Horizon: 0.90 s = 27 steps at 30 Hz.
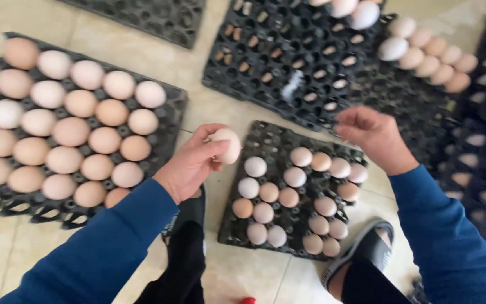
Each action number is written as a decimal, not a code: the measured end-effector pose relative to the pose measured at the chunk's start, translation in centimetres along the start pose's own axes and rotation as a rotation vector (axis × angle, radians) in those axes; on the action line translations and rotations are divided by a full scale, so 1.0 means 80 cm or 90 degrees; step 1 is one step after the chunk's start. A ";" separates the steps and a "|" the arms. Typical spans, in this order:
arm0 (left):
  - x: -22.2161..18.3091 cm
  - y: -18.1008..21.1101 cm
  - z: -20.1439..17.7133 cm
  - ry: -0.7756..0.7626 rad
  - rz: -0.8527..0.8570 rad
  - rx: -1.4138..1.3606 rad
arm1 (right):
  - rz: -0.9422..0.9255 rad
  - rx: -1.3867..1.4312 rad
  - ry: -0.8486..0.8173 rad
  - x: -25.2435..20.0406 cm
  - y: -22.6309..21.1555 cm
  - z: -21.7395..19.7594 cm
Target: Sorting and organizing eggs into plastic trays, including inspecting individual eggs for quality.
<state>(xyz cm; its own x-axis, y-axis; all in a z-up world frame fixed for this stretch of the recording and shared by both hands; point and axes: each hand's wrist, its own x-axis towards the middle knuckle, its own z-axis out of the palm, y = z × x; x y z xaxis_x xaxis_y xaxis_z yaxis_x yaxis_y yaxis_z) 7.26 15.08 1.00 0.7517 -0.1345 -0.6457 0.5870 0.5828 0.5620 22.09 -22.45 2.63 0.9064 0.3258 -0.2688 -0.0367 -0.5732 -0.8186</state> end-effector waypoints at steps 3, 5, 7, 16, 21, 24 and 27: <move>0.009 -0.019 0.009 0.012 0.011 0.056 | 0.075 -0.071 -0.042 -0.032 0.015 -0.043; 0.011 -0.020 0.026 0.013 0.007 0.112 | 0.092 -0.058 -0.027 -0.037 0.058 -0.062; 0.012 -0.022 0.049 0.013 0.003 0.164 | 0.110 -0.050 -0.015 -0.051 0.069 -0.079; 0.030 -0.026 0.081 0.032 -0.030 0.306 | 0.024 -0.578 -0.222 -0.082 0.090 -0.002; 0.035 -0.032 0.083 0.049 -0.029 0.254 | 0.134 -0.443 -0.230 -0.074 0.080 -0.014; 0.031 -0.024 0.090 0.057 -0.056 0.192 | 0.281 0.238 -0.169 -0.078 0.072 -0.045; 0.022 -0.007 0.103 0.061 -0.083 0.134 | 0.270 0.500 -0.142 -0.082 0.057 -0.043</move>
<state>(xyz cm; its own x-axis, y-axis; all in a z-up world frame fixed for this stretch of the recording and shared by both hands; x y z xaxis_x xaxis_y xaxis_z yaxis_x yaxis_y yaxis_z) 10.76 7.90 3.80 0.6400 -0.1147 -0.7598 0.7338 0.3847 0.5600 17.45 -29.79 2.45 0.6524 0.3888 -0.6505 -0.6969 -0.0297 -0.7166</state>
